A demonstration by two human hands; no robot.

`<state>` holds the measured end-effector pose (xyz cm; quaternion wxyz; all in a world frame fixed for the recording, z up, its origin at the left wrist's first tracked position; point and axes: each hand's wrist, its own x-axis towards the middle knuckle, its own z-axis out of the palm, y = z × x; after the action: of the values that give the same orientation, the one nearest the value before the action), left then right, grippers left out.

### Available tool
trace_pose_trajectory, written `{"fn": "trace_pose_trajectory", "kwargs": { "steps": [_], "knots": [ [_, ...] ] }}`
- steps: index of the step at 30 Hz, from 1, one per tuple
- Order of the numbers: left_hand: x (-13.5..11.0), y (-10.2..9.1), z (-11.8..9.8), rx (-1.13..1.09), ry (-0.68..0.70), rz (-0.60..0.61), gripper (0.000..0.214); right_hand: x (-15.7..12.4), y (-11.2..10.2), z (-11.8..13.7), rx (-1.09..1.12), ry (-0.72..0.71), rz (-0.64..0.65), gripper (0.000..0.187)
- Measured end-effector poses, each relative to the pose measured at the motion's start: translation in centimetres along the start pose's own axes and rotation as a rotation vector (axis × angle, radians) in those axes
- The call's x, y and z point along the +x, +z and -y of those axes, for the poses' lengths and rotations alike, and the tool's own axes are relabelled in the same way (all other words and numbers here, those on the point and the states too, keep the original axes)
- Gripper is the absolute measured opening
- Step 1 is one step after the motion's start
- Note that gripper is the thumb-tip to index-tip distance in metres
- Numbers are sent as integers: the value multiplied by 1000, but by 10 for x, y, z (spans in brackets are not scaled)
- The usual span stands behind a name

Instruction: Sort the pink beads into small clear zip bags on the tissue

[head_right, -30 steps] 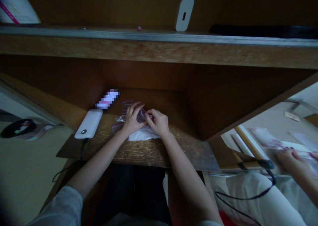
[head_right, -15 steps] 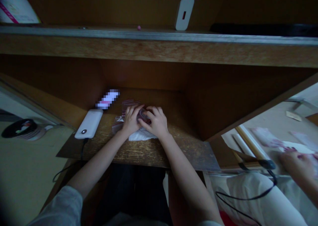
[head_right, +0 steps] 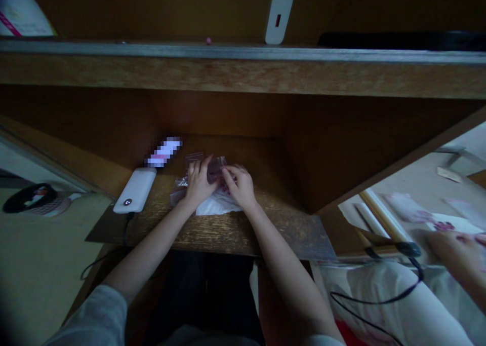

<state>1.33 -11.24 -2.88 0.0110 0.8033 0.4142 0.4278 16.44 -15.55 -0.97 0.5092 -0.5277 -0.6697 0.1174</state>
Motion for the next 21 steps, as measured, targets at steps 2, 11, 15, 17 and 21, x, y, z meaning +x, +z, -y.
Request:
{"fn": "trace_pose_trajectory", "kwargs": {
  "steps": [2, 11, 15, 17, 21],
  "knots": [
    [1, 2, 4, -44, -57, -45, 71, 3, -1, -6, 162, 115, -48, 30],
    [1, 18, 17, -633, -263, 13, 60, 10, -2, -23, 518, 451, -92, 32],
    [0, 12, 10, -621, -198, 43, 51, 9, 1, -25, 582, 487, -63, 31],
    [1, 8, 7, -612, -171, 52, 52, 8, 3, -26, 613, 493, -57, 34],
    [1, 6, 5, -607, -132, 54, 53, 7, 5, -25, 710, 492, 3, 37]
  ]
}}
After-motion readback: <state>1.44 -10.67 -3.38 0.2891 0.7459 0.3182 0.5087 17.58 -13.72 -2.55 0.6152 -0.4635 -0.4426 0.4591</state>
